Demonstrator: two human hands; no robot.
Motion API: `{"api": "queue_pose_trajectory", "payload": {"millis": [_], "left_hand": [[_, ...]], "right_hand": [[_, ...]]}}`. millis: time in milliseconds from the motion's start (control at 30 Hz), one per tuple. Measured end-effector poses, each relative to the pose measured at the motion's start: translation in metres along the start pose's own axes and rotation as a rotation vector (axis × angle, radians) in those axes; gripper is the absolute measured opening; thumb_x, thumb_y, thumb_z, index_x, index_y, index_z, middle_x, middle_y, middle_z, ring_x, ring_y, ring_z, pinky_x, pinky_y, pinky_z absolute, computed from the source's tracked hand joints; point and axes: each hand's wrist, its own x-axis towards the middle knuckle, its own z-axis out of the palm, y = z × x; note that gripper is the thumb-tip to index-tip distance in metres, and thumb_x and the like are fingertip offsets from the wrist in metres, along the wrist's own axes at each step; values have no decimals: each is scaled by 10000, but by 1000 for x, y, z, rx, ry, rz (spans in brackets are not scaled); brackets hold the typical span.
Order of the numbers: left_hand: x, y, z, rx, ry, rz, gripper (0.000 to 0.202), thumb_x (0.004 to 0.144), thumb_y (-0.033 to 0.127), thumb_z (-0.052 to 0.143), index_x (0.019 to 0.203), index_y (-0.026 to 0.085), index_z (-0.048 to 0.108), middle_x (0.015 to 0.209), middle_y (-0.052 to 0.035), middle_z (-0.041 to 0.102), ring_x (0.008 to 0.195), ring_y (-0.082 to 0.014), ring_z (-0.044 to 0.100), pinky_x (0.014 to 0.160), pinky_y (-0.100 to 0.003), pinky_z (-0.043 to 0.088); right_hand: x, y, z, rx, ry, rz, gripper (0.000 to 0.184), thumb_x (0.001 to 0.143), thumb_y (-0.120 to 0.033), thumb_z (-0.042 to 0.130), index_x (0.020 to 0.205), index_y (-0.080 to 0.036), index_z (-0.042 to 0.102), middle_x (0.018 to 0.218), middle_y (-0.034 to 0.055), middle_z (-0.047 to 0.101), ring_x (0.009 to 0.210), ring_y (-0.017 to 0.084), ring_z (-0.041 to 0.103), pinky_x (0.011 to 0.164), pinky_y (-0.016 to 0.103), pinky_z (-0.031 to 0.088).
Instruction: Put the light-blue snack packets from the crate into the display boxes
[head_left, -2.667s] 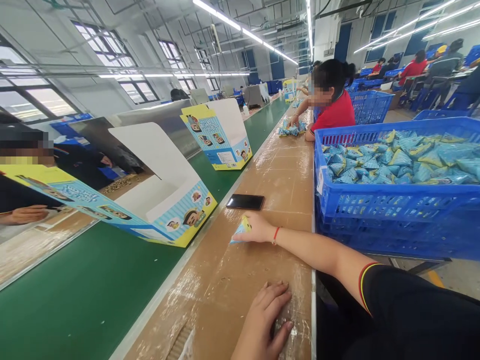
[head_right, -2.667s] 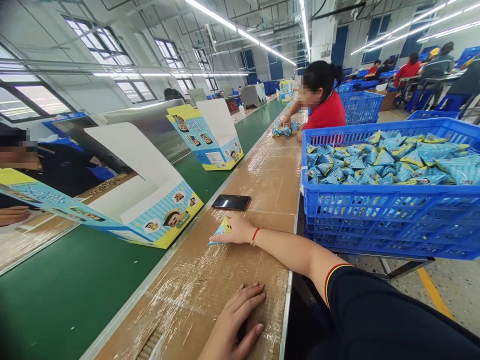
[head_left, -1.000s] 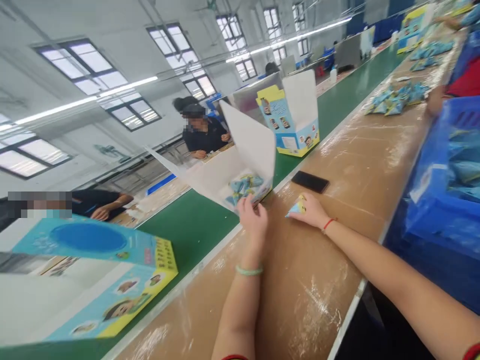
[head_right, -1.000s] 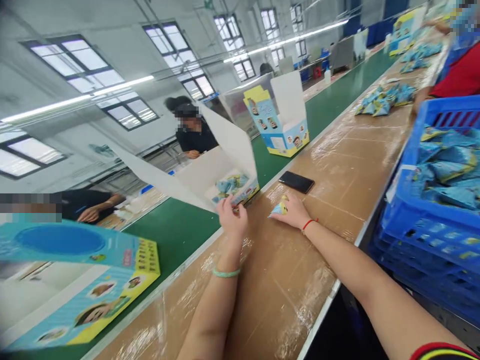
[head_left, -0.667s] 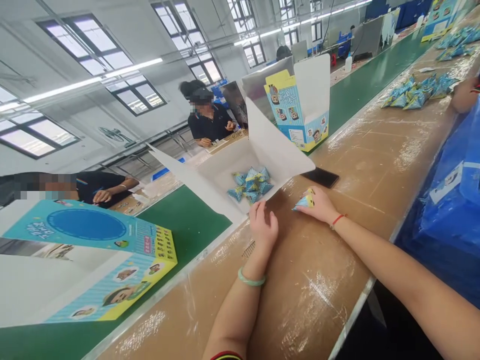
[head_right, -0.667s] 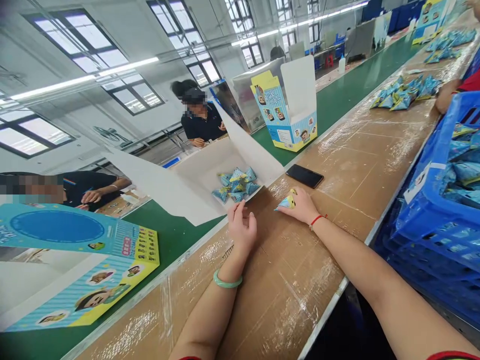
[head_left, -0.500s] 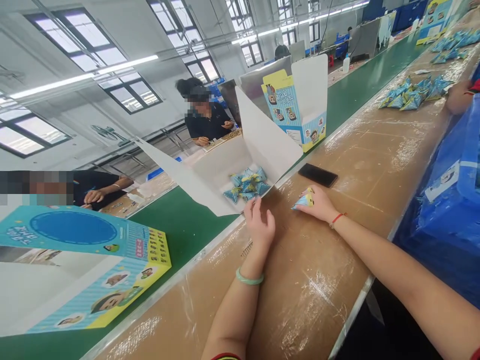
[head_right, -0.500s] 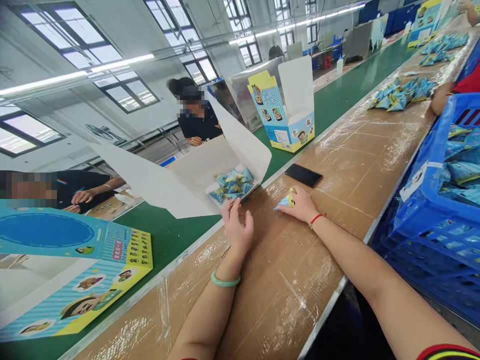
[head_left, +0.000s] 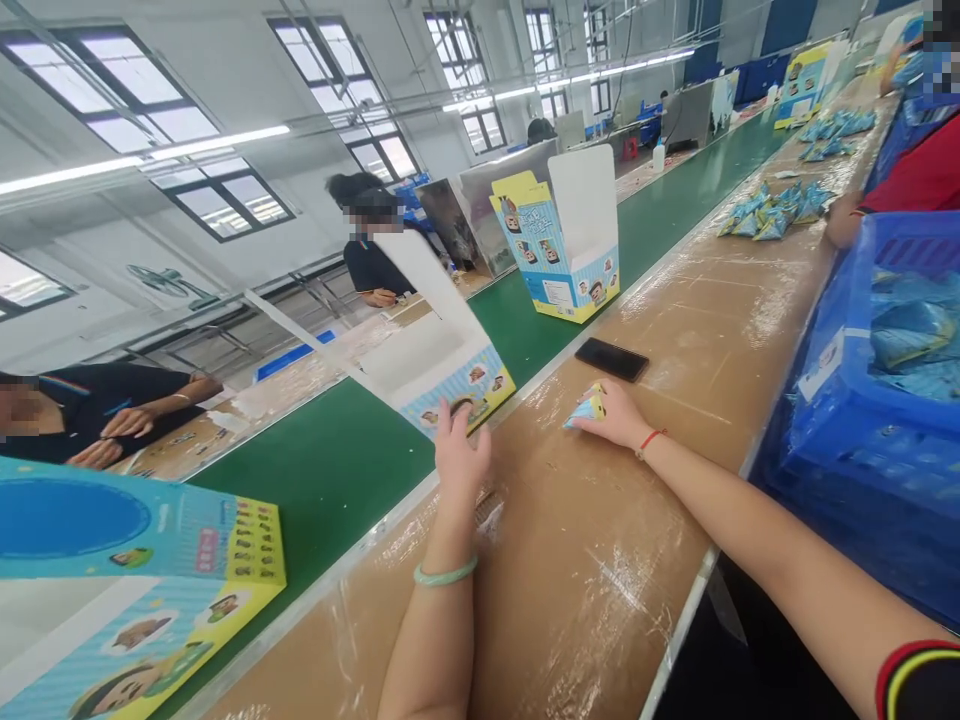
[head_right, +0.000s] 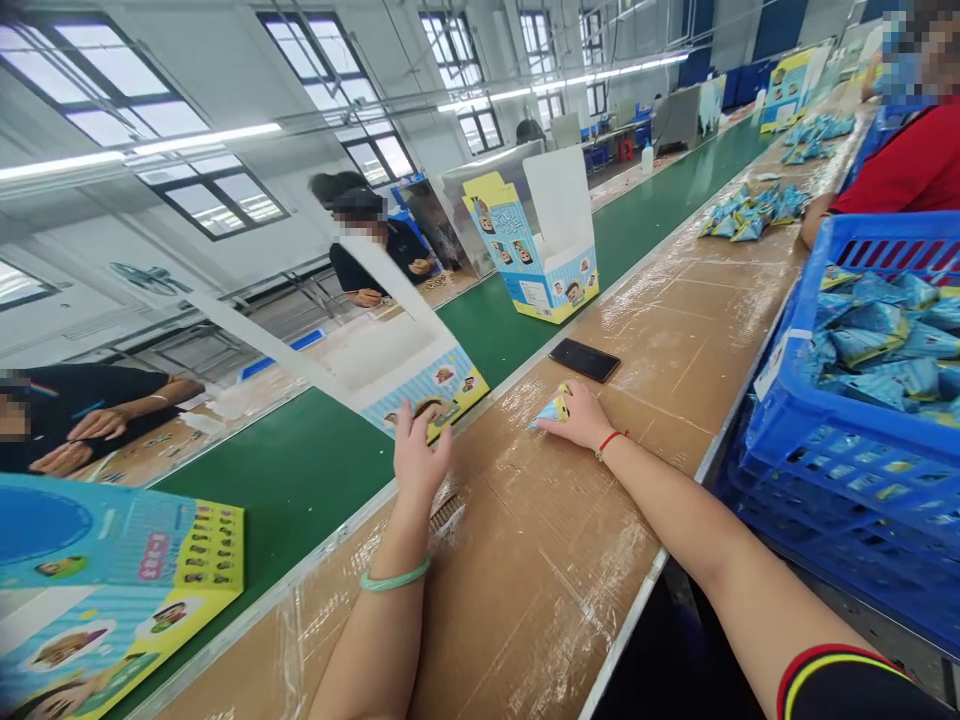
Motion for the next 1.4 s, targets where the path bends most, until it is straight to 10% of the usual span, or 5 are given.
{"api": "queue_pose_trajectory", "payload": {"millis": [233,1033,1400], "left_hand": [[-18,5,33,146,-571,104,504,949,364,485,1427,218,552,1591,-114,421,1507,-360,325,1213,-632,268],[-15,-10,37,90,-516,140,506,931,417,527,1400,236,583,1547,-117,485,1458,-362,397,1192,-592,316],[-8,-4,41,-228,-500,287,408,899,446,530,1186,207,693,1300,-120,678,1276,-290,600,1137,-518,452]], "right_hand": [[2,-3,-3,-1,-27,2,539,706,-622,813,1035,-206,718,1186,121,585,1161,299,557,1052,456,447],[-6,-3,-4,-98,-65,1,645,698,-497,863,1235,-183,691,1587,195,325,1476,395,307,1194,570,301],[4,-13,16,0,-40,10,612,633,-466,908,1150,-189,733,1428,170,505,1358,372,445,1148,532,375]]}}
